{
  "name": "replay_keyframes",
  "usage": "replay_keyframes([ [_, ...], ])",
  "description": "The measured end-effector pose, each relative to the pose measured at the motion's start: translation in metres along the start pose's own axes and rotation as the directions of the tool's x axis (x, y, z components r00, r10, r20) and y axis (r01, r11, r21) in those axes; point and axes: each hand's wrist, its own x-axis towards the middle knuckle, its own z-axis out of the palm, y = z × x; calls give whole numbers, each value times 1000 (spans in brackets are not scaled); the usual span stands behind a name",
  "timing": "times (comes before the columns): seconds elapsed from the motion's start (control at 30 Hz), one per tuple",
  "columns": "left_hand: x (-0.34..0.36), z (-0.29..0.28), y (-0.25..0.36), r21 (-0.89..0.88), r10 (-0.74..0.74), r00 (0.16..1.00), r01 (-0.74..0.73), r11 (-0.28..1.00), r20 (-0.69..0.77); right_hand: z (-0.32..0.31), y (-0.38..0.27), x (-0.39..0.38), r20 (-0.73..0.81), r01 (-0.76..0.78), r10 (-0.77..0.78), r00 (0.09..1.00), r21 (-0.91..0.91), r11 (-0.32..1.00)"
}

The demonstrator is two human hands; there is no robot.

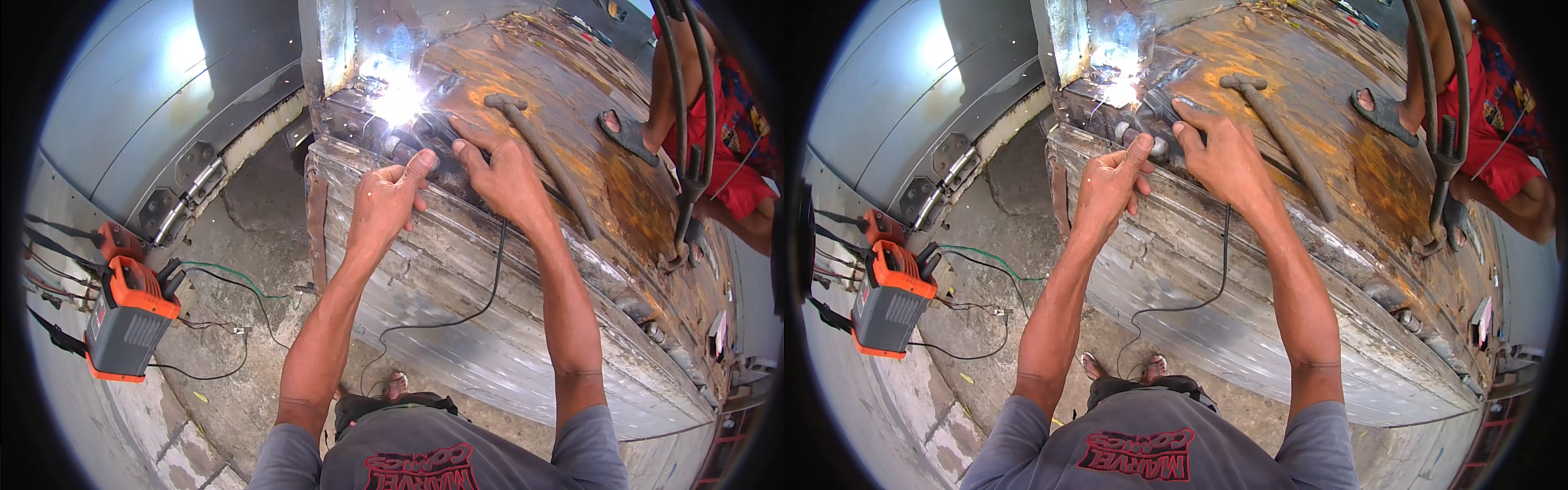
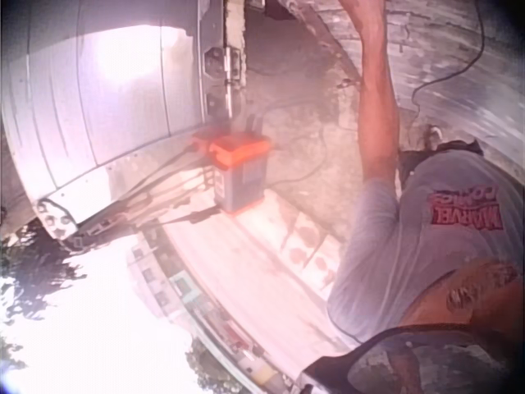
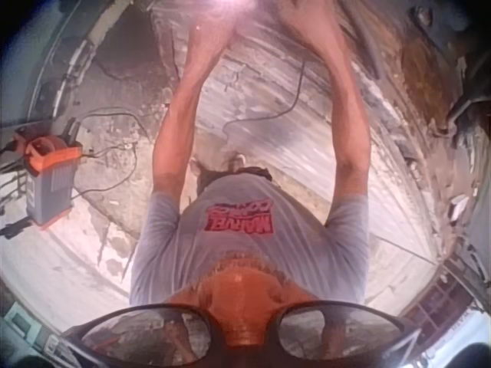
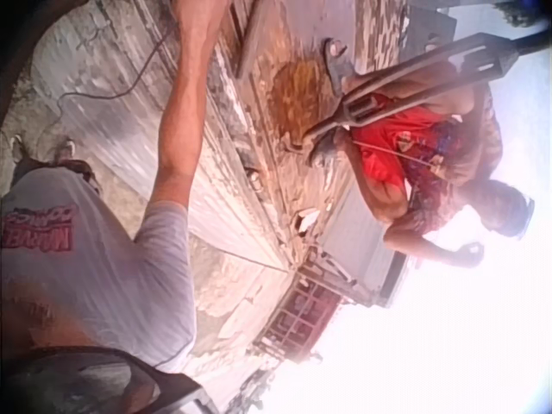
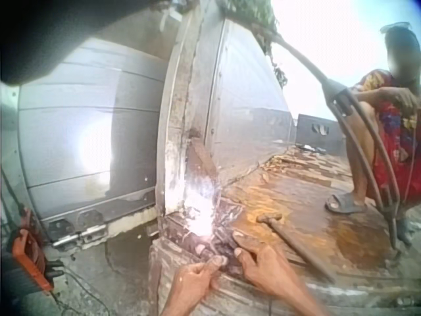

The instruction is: The person welds a metal frame using a handheld welding torch, producing bright sparks. They pause to inspect the weld and then use a hammer to tap the welded area. The person resumes welding along the same seam.

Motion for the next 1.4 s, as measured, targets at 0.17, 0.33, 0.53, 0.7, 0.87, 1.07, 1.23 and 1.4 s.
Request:
replay_keyframes([
  [0.17, 3, -1, -4, -16, -7, 1000, 7, 1000, 3, -3, -7, 1, 5, -2, 2, 1000, -50, 999],
  [0.33, 0, -1, -9, -66, 31, 999, -30, 997, 8, -3, -9, 3, -7, 3, -3, 1000, -71, 997],
  [0.53, -35, -8, -39, -163, 186, 983, -183, 969, 2, -5, -24, 2, 40, -104, 108, 993, -102, 989],
  [0.7, -93, -33, -62, -139, 131, 988, -119, 983, 79, -1, -23, 2, 31, -152, 158, 987, -147, 977],
  [0.87, -150, -89, -103, -42, 40, 986, -34, 999, 161, 11, -38, -34, -349, 0, 6, 937, 16, 1000],
  [1.07, -179, -143, -111, -146, 97, 959, -59, 988, 268, 77, -109, -149, -117, -139, 203, 972, 411, 901],
  [1.23, -196, -162, -122, -310, 57, 968, 23, 950, 245, 181, -156, -202, 210, -379, 317, 925, 546, 747],
  [1.4, -221, -190, -155, -370, -70, 996, 86, 925, 57, 219, -146, -225, 148, 68, -133, 980, 379, 923],
])
